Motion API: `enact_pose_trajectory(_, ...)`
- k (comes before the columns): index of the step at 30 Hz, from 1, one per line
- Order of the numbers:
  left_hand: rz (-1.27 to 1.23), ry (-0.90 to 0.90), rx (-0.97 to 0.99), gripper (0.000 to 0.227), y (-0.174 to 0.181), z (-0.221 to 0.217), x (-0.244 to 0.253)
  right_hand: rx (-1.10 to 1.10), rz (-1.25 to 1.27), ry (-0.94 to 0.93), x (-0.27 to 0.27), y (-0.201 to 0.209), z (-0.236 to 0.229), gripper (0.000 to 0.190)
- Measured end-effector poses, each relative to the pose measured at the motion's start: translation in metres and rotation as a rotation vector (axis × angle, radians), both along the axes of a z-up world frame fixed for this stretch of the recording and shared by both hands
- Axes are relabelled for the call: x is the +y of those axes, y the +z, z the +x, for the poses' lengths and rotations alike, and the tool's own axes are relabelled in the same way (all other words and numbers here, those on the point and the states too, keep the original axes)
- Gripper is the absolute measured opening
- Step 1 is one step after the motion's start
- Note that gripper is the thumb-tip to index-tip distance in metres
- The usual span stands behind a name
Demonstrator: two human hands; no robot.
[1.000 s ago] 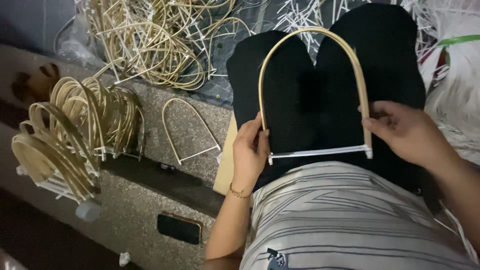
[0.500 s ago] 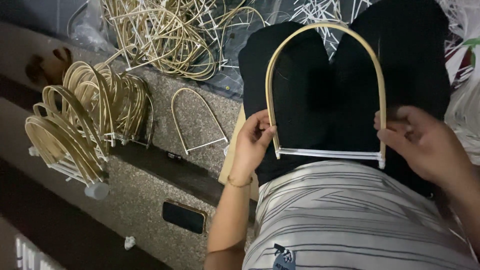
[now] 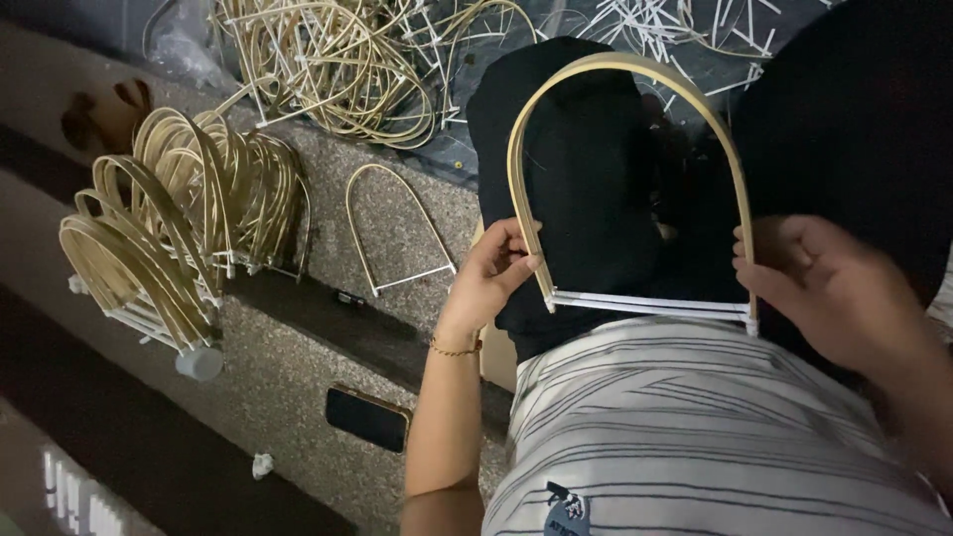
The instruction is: The person picks up a wooden frame and wraps white tape around its base before securing two white tubes to it with more tape. After cutting the excess tape with shears, they set the piece aside and repeat the process with a new frame.
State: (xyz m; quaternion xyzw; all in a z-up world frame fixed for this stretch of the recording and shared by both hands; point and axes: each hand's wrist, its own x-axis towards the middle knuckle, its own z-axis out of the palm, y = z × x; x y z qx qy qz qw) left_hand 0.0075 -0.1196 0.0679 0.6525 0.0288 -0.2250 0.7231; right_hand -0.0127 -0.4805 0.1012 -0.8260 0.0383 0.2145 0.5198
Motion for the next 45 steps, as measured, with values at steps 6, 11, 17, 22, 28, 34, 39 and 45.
enact_pose_trajectory(6,-0.029,0.01,-0.005,0.038,-0.007,-0.005,0.005,0.134,-0.137,-0.014,0.008,0.011,0.008,0.032)
enact_pose_trajectory(11,0.081,-0.027,-0.083,0.036,0.022,0.032,-0.01,0.022,-0.027,-0.04,-0.025,-0.008,0.018,0.037)
enact_pose_trajectory(17,0.416,-0.116,-0.458,0.033,0.004,0.112,-0.064,-0.213,-0.599,0.096,-0.081,-0.054,0.085,0.035)
enact_pose_trajectory(22,0.781,-0.16,-0.845,0.044,-0.032,0.123,-0.081,-0.453,-0.792,0.273,-0.102,-0.089,0.099,0.038)
enact_pose_trajectory(28,0.969,-0.168,-0.822,0.026,-0.008,0.11,-0.08,-0.455,-0.691,0.233,-0.081,-0.083,0.087,0.035)
enact_pose_trajectory(34,1.069,-0.131,-0.761,0.029,-0.002,0.105,-0.076,-0.504,-0.734,0.211,-0.07,-0.089,0.088,0.038)
enact_pose_trajectory(39,0.691,-0.026,-0.919,0.046,0.048,0.105,-0.087,-0.511,-0.682,0.171,-0.067,-0.099,0.09,0.039)
enact_pose_trajectory(45,0.891,-0.113,-1.477,0.035,0.097,0.116,-0.108,-0.63,-0.582,0.107,-0.063,-0.096,0.089,0.039)
